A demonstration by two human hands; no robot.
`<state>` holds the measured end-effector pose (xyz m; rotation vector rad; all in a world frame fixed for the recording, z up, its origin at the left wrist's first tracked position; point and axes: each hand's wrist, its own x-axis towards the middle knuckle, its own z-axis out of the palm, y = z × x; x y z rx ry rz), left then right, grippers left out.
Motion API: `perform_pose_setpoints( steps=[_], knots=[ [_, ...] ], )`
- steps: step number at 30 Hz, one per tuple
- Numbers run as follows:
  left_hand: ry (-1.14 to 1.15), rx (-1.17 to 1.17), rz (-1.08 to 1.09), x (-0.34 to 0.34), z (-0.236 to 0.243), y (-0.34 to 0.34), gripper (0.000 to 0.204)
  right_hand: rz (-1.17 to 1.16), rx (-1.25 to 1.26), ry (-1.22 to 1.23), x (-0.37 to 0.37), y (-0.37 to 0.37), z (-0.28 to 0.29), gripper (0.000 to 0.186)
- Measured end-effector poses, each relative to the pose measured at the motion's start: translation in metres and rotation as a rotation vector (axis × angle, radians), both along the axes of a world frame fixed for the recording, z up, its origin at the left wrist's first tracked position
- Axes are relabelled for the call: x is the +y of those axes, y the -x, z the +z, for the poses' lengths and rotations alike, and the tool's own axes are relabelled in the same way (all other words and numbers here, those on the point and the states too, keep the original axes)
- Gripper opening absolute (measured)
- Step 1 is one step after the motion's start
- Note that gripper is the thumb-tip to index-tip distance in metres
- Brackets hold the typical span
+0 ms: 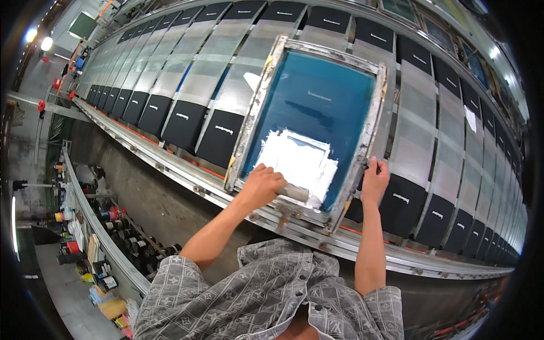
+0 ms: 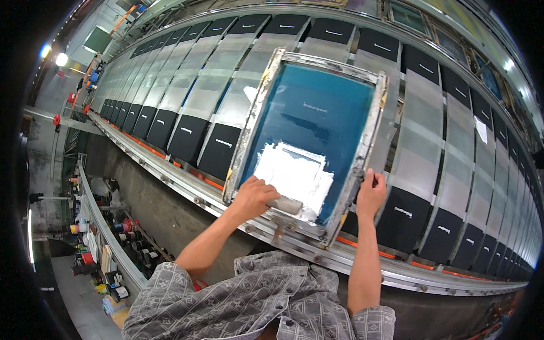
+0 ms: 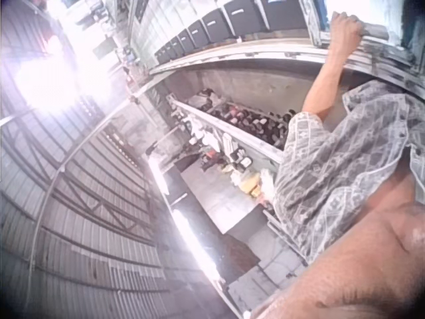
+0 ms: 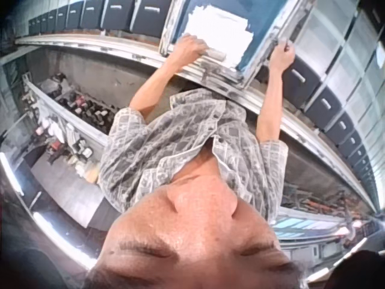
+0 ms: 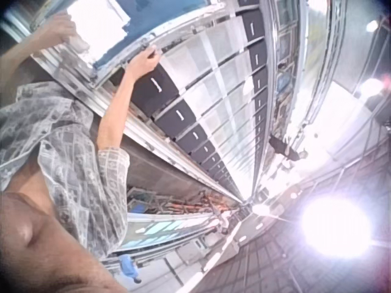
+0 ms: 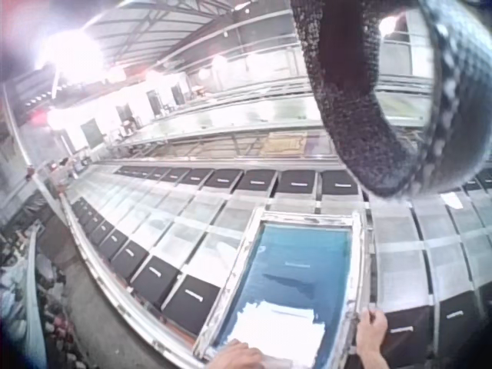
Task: The person uses a squeegee to pull white ink across a screen-printing frame mounted on a conveyor. The person repeatedly wipes the squeegee and repositions the frame while applying ink in short strokes.
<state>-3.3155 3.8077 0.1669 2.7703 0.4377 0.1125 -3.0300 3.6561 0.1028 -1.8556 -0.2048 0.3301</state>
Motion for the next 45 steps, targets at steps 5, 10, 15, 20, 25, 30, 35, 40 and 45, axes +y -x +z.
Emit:
perform_pose_setpoints(
  steps=[5, 10, 15, 20, 25, 30, 35, 40, 45],
  knots=[
    [0.048, -0.011, 0.014, 0.040, -0.003, 0.023, 0.030, 0.015, 0.018, 0.020, 0.036, 0.036, 0.011, 0.032],
    [0.076, 0.063, -0.008, 0.037, -0.014, 0.025, 0.023, -0.008, -0.144, 0.216, 0.037, 0.030, -0.020, 0.033],
    [0.190, 0.102, -0.049, 0.070, -0.006, 0.003, 0.021, 0.139, -0.169, 0.505, 0.040, 0.028, 0.011, 0.035],
    [0.092, 0.005, -0.068, 0.127, -0.009, -0.054, 0.023, 0.345, -0.731, 0.583, 0.065, 0.023, 0.038, 0.038],
    [0.132, 0.135, -0.030, 0.152, -0.002, -0.089, 0.019, 1.001, -0.453, 0.501, 0.152, 0.053, 0.091, 0.037],
    [0.106, 0.095, -0.014, 0.146, -0.013, -0.094, 0.013, 1.133, -0.569, 0.726, 0.165, 0.057, 0.061, 0.028],
    [0.112, 0.025, -0.024, 0.080, -0.031, -0.020, 0.008, 1.190, -0.729, 0.671, 0.102, 0.123, 0.044, 0.023],
    [0.182, 0.060, -0.114, 0.067, -0.011, 0.002, 0.007, 1.205, -0.652, 0.501, 0.077, 0.143, 0.056, 0.022],
    [0.034, -0.001, -0.082, 0.128, -0.010, -0.070, 0.007, 1.127, -0.791, 0.611, 0.140, 0.076, 0.062, 0.021]
  ],
)
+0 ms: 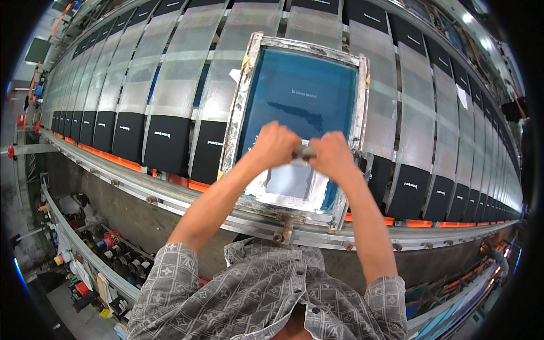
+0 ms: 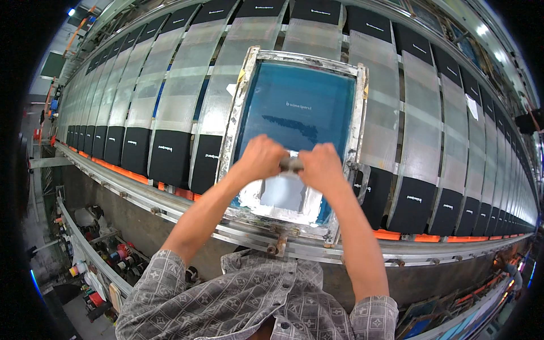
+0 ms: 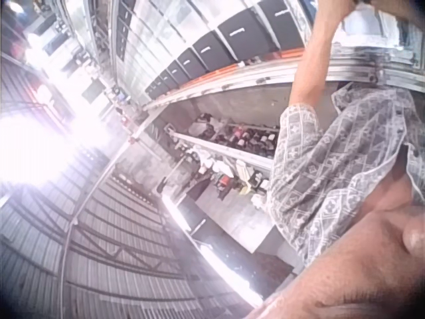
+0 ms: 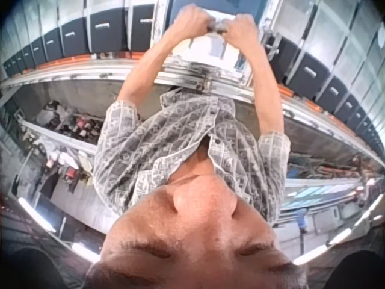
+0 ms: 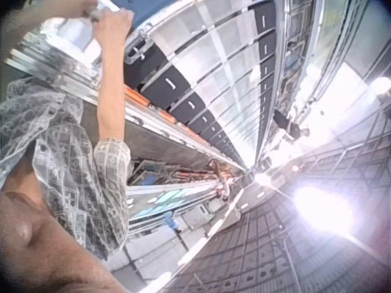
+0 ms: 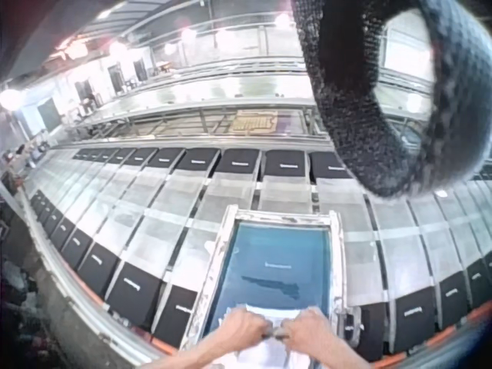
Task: The person uses a squeegee to pull white ink across a screen-printing frame mounted on a conveyor. The person repeatedly wipes the squeegee and repositions the frame while applying ink in short strokes.
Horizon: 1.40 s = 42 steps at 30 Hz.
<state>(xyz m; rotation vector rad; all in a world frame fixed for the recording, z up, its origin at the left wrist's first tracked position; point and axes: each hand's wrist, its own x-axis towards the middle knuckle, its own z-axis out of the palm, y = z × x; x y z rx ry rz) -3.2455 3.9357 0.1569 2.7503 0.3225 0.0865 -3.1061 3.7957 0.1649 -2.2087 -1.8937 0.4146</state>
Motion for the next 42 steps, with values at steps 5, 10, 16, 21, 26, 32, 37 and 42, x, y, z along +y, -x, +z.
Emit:
perform_pose_setpoints(
  steps=[5, 10, 16, 21, 26, 32, 37, 42],
  knots=[
    [0.068, 0.112, 0.037, 0.027, -0.007, -0.032, 0.016, -0.078, 0.140, 0.164, 0.032, -0.028, -0.007, 0.019],
    [0.081, 0.103, 0.060, 0.021, -0.007, -0.029, 0.018, -0.133, 0.139, 0.106, 0.024, -0.020, -0.005, 0.019],
    [0.092, 0.075, 0.036, -0.042, -0.024, 0.043, 0.013, -0.010, 0.067, 0.112, -0.036, 0.041, -0.017, 0.024],
    [0.152, 0.133, -0.021, -0.056, 0.000, 0.067, 0.016, -0.202, 0.579, -0.015, -0.068, 0.042, 0.022, 0.034],
    [0.039, -0.011, -0.058, 0.002, -0.002, 0.002, 0.018, -0.972, 0.041, -0.394, -0.091, -0.038, -0.028, 0.028],
    [-0.068, -0.164, 0.034, -0.014, -0.019, 0.020, 0.013, -1.171, 0.507, -0.328, -0.095, -0.054, -0.072, 0.029],
    [-0.101, -0.316, 0.065, -0.096, -0.011, 0.126, 0.037, -1.133, 0.400, -0.413, -0.076, -0.049, -0.024, 0.028],
    [-0.066, -0.159, 0.094, -0.025, 0.007, 0.172, 0.033, -1.076, 0.518, -0.519, -0.021, 0.017, -0.063, 0.029]
  ],
)
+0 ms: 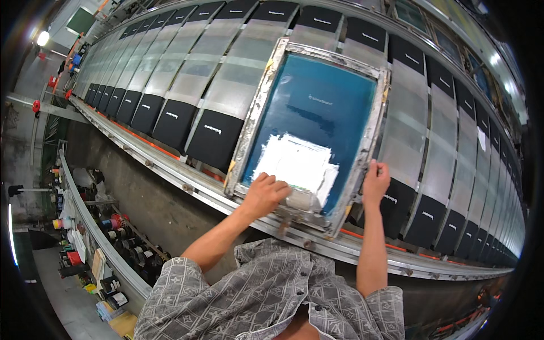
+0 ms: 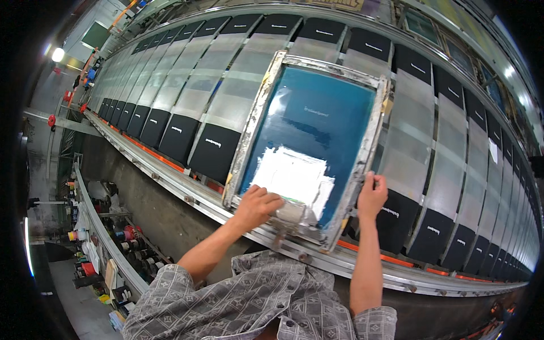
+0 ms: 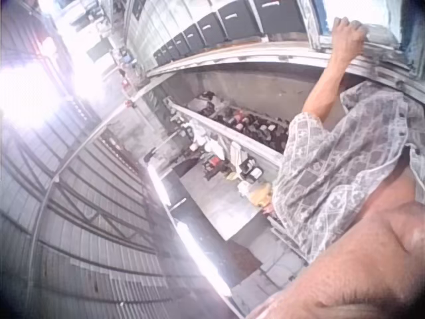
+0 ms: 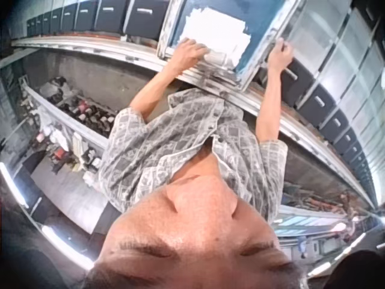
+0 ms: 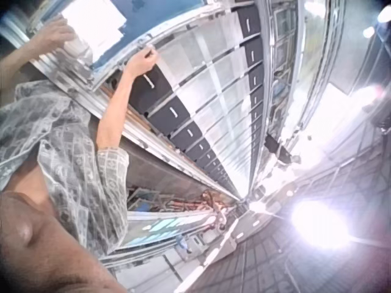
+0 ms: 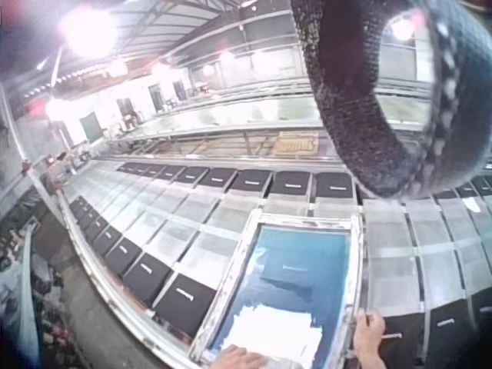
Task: The person uses a squeegee to pull white ink across a screen-printing frame mounted on a conveyor. The person repeatedly wipes the squeegee and repositions the frame while applying ink in short strokes.
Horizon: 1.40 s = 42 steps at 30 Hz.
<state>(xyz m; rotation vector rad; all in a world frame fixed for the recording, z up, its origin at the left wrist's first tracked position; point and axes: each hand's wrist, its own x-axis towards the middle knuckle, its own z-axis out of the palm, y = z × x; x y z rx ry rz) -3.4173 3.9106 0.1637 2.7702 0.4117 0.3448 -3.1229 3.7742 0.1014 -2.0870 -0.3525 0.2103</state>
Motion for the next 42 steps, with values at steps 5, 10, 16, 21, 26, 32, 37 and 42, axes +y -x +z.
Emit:
perform_pose_setpoints(
  steps=[5, 10, 16, 21, 26, 32, 37, 42],
  knots=[
    [0.047, 0.105, -0.012, 0.074, -0.003, 0.040, 0.018, 0.018, 0.081, -0.127, 0.055, 0.060, -0.010, 0.029],
    [0.104, 0.174, -0.013, 0.085, -0.011, 0.044, 0.025, -0.028, -0.007, 0.041, 0.065, 0.069, -0.008, 0.028],
    [0.168, 0.315, -0.105, 0.103, -0.004, 0.031, 0.018, 0.036, 0.002, 0.380, 0.068, 0.065, 0.009, 0.031],
    [0.180, 0.279, -0.116, 0.169, -0.010, -0.029, 0.023, 0.614, -0.281, 0.158, 0.129, 0.071, 0.066, 0.034],
    [0.121, 0.308, -0.062, 0.203, -0.011, -0.075, 0.020, 1.014, -0.192, 0.629, 0.198, 0.088, 0.081, 0.033],
    [0.132, 0.257, -0.083, 0.166, -0.022, -0.045, 0.017, 1.043, -0.387, 0.568, 0.163, 0.115, 0.051, 0.026],
    [0.191, 0.192, -0.132, 0.105, -0.018, 0.025, 0.008, 1.084, -0.346, 0.372, 0.097, 0.178, 0.052, 0.023],
    [0.119, 0.210, -0.131, 0.146, -0.014, -0.020, 0.012, 1.110, -0.440, 0.451, 0.137, 0.132, 0.065, 0.025]
  ],
)
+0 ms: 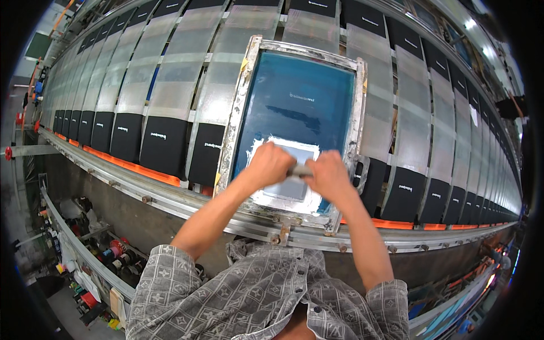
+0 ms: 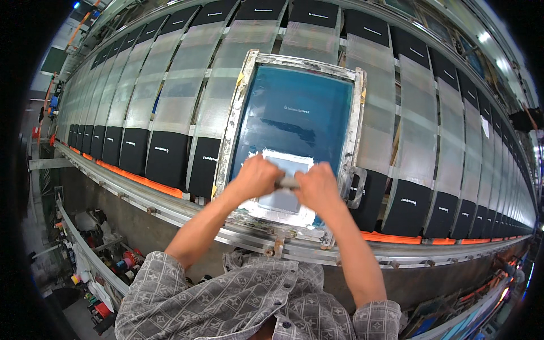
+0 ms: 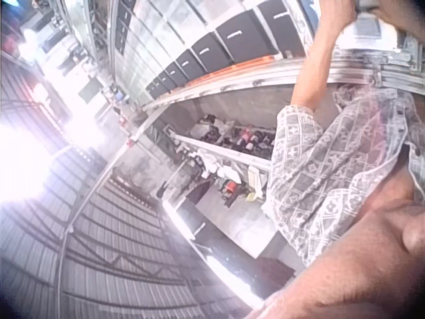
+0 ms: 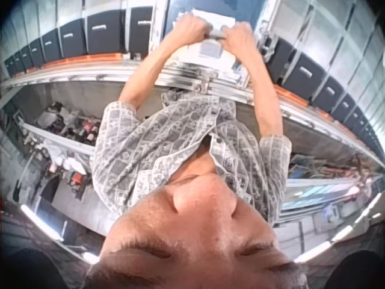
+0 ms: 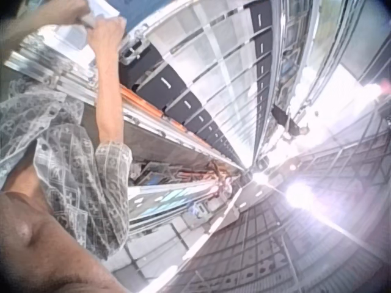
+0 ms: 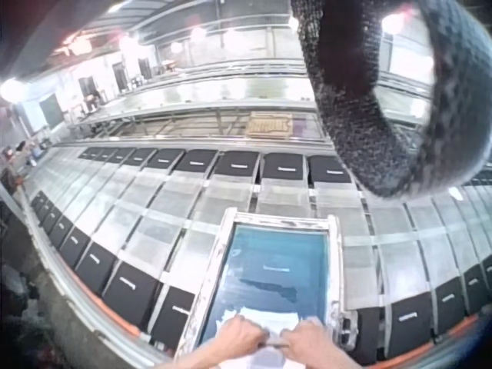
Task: The person uses a squeegee to pull white ink across a screen-printing frame mounted on a conveyor. The person repeatedly wipes the squeegee and repositions the frame while applying ink in short strokes.
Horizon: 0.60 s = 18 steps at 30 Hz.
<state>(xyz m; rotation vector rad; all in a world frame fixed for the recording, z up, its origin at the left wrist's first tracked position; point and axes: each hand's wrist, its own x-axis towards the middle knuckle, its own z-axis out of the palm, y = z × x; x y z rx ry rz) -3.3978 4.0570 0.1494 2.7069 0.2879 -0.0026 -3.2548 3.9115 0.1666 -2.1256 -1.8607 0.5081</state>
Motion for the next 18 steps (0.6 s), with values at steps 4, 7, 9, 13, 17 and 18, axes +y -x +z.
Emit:
perform_pose_setpoints(
  steps=[4, 7, 9, 13, 17, 18],
  knots=[
    [-0.006, 0.086, 0.058, 0.044, 0.003, -0.056, 0.015, -0.065, 0.027, -0.024, 0.045, -0.049, -0.011, 0.024],
    [0.003, 0.082, 0.086, 0.049, -0.002, -0.060, 0.017, -0.118, 0.107, 0.082, 0.055, -0.052, -0.014, 0.028],
    [-0.007, 0.035, 0.091, 0.042, -0.007, -0.052, 0.018, -0.117, 0.052, 0.002, 0.048, -0.045, -0.016, 0.028],
    [-0.004, -0.038, 0.049, 0.002, -0.011, -0.006, 0.005, -0.009, -0.047, 0.032, 0.009, -0.005, -0.022, 0.025],
    [0.073, -0.002, 0.018, -0.032, -0.006, 0.039, 0.009, -0.053, 0.198, 0.153, -0.031, 0.032, 0.005, 0.034],
    [0.069, 0.047, -0.005, -0.029, -0.002, 0.038, 0.012, -0.063, 0.285, 0.198, -0.035, 0.030, 0.014, 0.036]
  ],
)
